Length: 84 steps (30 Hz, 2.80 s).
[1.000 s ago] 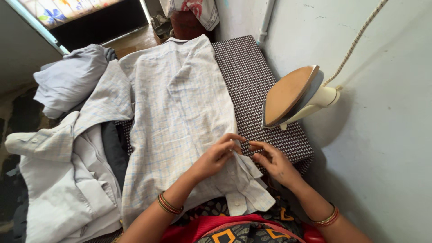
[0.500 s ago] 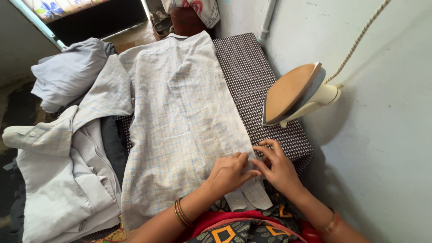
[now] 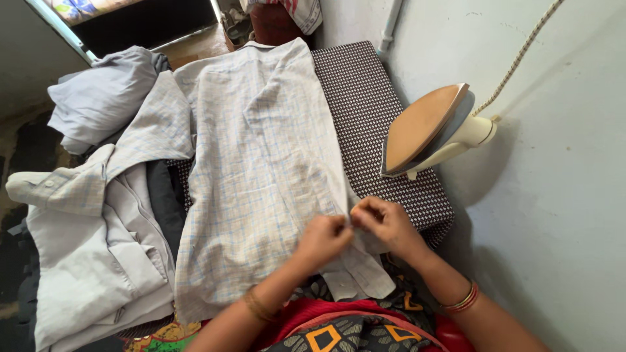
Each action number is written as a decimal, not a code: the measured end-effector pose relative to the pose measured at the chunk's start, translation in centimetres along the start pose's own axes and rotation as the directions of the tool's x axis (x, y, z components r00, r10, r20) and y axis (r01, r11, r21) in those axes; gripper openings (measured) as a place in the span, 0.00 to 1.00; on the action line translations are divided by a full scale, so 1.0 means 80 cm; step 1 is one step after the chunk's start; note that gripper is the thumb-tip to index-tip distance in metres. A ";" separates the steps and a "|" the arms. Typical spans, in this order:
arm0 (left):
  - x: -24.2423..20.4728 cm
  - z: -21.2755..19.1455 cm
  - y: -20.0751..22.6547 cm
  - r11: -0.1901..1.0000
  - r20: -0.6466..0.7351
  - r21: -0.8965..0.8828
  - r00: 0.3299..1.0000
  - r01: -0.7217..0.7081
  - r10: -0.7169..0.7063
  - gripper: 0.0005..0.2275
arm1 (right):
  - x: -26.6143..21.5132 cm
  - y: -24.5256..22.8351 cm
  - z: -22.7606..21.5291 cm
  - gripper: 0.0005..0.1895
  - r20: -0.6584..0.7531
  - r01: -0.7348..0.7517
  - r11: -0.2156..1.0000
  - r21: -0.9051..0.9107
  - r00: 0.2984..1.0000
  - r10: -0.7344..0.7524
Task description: The person irons a shirt on an ironing board using an iron by hand, then folds the shirt into a square shape.
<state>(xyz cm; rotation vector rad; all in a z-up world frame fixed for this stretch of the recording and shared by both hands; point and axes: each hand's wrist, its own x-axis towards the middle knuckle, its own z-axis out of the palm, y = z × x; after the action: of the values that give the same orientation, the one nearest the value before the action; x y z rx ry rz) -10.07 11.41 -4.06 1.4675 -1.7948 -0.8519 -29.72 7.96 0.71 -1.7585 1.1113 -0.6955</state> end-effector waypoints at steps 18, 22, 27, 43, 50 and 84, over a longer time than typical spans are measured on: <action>-0.027 -0.102 -0.037 0.646 0.238 -0.740 0.971 0.189 -0.012 0.10 | -0.029 -0.057 0.036 0.23 0.363 0.613 0.551 -0.566 0.786 -0.501; -0.022 -0.093 -0.048 0.701 0.201 -0.702 0.979 0.126 0.025 0.14 | -0.045 -0.018 0.054 0.12 0.402 0.470 0.787 -0.399 0.861 -0.310; -0.017 -0.075 -0.020 0.807 0.300 -0.557 0.954 0.195 -0.023 0.12 | -0.050 0.018 0.077 0.12 0.371 0.555 0.771 -0.312 0.818 -0.440; -0.049 -0.075 0.054 0.832 0.282 0.302 0.877 -0.466 0.389 0.16 | 0.087 -0.012 0.022 0.28 0.217 0.430 0.789 -0.439 0.903 -0.371; -0.035 -0.085 -0.006 0.707 0.227 0.503 0.865 -0.498 0.448 0.31 | 0.238 0.034 0.091 0.33 0.327 0.477 0.528 -0.703 0.876 -0.356; 0.323 -0.128 -0.188 0.755 -0.304 0.655 0.922 0.021 0.238 0.29 | 0.531 0.074 0.131 0.36 -0.131 0.087 0.783 -0.617 0.969 -0.211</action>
<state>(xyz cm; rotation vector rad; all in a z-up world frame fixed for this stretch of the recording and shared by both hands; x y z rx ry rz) 2.74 -17.19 -8.25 1.7608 -1.9341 0.1700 -5.04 -27.16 -9.47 -2.3892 1.4530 -0.6541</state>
